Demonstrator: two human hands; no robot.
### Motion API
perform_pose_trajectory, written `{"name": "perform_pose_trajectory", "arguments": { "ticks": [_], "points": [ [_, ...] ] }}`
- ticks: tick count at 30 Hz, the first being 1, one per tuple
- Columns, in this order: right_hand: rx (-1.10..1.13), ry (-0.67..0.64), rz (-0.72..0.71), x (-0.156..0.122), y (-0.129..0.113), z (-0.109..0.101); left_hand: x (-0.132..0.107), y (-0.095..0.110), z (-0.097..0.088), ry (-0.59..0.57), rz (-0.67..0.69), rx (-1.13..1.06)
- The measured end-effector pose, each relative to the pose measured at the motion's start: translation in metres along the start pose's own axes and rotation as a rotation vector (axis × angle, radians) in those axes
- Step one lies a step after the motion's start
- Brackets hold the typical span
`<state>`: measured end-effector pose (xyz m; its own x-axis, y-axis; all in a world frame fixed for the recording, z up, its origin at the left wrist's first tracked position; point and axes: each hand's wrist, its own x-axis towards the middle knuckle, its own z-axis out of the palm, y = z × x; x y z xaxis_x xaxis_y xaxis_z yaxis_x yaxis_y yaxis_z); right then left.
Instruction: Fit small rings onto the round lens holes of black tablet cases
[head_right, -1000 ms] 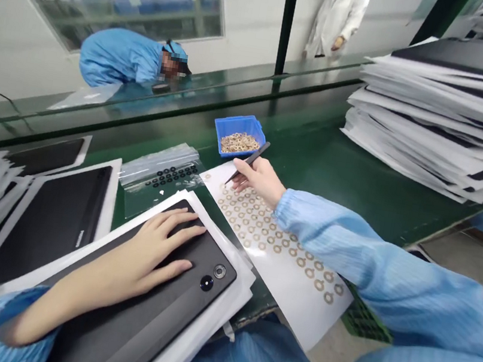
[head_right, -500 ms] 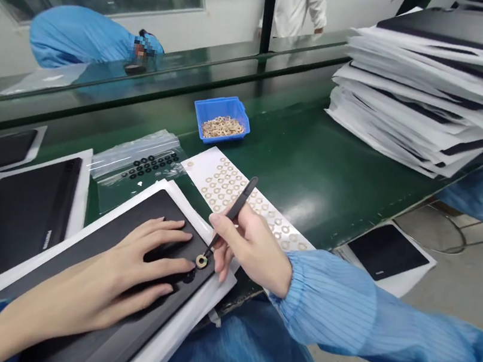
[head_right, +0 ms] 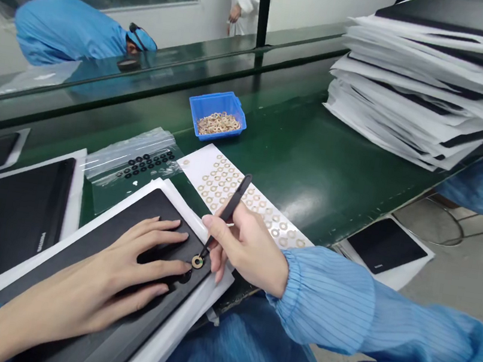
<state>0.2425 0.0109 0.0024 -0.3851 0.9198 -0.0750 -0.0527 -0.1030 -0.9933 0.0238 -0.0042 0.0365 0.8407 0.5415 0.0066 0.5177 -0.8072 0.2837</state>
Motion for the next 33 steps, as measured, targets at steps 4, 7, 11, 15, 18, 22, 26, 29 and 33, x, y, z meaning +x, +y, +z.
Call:
{"name": "perform_pose_trajectory", "arguments": {
  "ticks": [4,7,11,15,18,22,26,29,33],
  "points": [
    [-0.003,0.004,-0.014,-0.0002,-0.0001,0.001,-0.0014,0.0001,-0.0001,-0.001,-0.001,0.015],
    [-0.017,0.01,-0.023,-0.0003,0.0002,0.0011,-0.0021,-0.0004,0.0002,0.004,0.001,0.019],
    [-0.064,0.016,-0.035,-0.001,-0.0005,0.0006,-0.0012,-0.0009,0.0005,0.014,-0.002,0.024],
    [-0.092,0.018,-0.049,-0.0014,-0.0006,0.0005,-0.0005,-0.0009,0.0004,0.026,0.008,0.03],
    [-0.093,0.018,-0.045,-0.0017,0.0003,0.0002,-0.0009,-0.0012,0.0007,0.022,0.014,0.028],
    [-0.095,0.022,-0.031,-0.0026,0.0012,0.0,-0.0023,-0.0014,0.0012,0.02,0.015,0.032],
    [-0.105,0.018,-0.032,-0.0027,0.0007,0.0002,-0.0028,-0.0018,0.0011,0.012,0.014,0.035],
    [-0.133,0.02,-0.028,-0.0027,-0.0005,0.0004,-0.0013,-0.0019,0.0007,0.006,0.007,0.035],
    [-0.21,0.023,-0.044,-0.0038,-0.0039,0.0008,0.0002,-0.0003,0.0003,-0.005,0.0,0.032]
  ]
}}
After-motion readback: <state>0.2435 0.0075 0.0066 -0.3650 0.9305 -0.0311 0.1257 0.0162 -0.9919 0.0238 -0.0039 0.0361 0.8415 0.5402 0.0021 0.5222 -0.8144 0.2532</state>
